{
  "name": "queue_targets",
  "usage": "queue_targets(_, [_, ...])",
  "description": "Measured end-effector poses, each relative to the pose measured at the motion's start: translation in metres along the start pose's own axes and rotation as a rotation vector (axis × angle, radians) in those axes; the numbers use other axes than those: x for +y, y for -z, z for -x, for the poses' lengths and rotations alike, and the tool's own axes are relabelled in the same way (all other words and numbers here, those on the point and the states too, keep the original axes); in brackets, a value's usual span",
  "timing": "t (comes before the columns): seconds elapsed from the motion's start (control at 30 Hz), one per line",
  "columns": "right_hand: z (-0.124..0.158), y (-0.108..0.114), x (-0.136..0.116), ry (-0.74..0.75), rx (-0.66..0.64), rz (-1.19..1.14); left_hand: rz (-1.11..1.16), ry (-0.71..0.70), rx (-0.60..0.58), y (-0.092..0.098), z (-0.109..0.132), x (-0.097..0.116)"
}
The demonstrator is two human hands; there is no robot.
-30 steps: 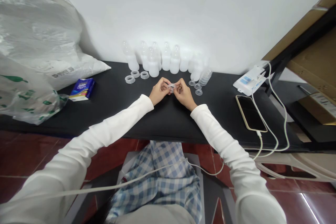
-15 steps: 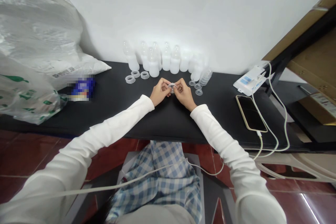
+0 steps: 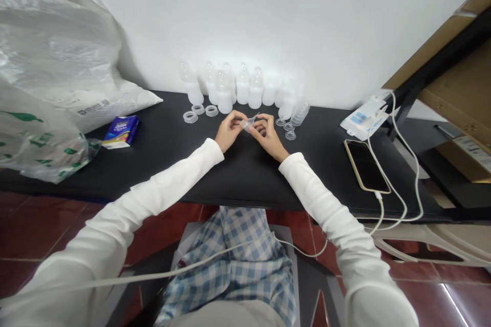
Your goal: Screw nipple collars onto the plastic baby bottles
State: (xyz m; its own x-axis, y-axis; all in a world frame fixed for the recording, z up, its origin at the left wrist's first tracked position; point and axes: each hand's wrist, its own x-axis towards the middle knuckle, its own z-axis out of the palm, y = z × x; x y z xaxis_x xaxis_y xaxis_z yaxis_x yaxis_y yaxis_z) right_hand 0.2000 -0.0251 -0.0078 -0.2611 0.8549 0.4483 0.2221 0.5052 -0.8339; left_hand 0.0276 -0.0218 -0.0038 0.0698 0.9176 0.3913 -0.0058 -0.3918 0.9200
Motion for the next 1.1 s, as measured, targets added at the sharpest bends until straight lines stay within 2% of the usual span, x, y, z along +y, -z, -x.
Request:
queue_targets(0.17, [-0.001, -0.003, -0.003, -0.047, 0.021, 0.02, 0.04, -0.022, -0.059, 0.001, -0.002, 0.001])
queue_targets(0.3, [0.0, 0.0, -0.006, -0.012, 0.077, 0.102, -0.033, 0.003, -0.027, 0.002, -0.003, -0.002])
queue_targets(0.47, [-0.001, 0.007, -0.005, 0.067, 0.246, 0.264, -0.308, -0.102, 0.008, 0.009, -0.007, -0.013])
queue_targets(0.6, [0.0, 0.01, -0.005, 0.109, 0.38, 0.357, -0.43, -0.184, 0.026, 0.006, -0.015, -0.022])
queue_targets(0.83, [0.0, 0.01, -0.009, 0.099, 0.583, 0.361, -0.385, -0.194, 0.152, -0.022, -0.057, -0.034])
queue_targets(1.0, [0.0, 0.011, -0.011, 0.081, 0.613, 0.325, -0.381, -0.102, 0.29, -0.055, -0.093, -0.039])
queue_targets(1.1, [0.0, 0.011, -0.01, 0.089, 0.61, 0.328, -0.379, -0.032, 0.372, -0.068, -0.108, -0.04])
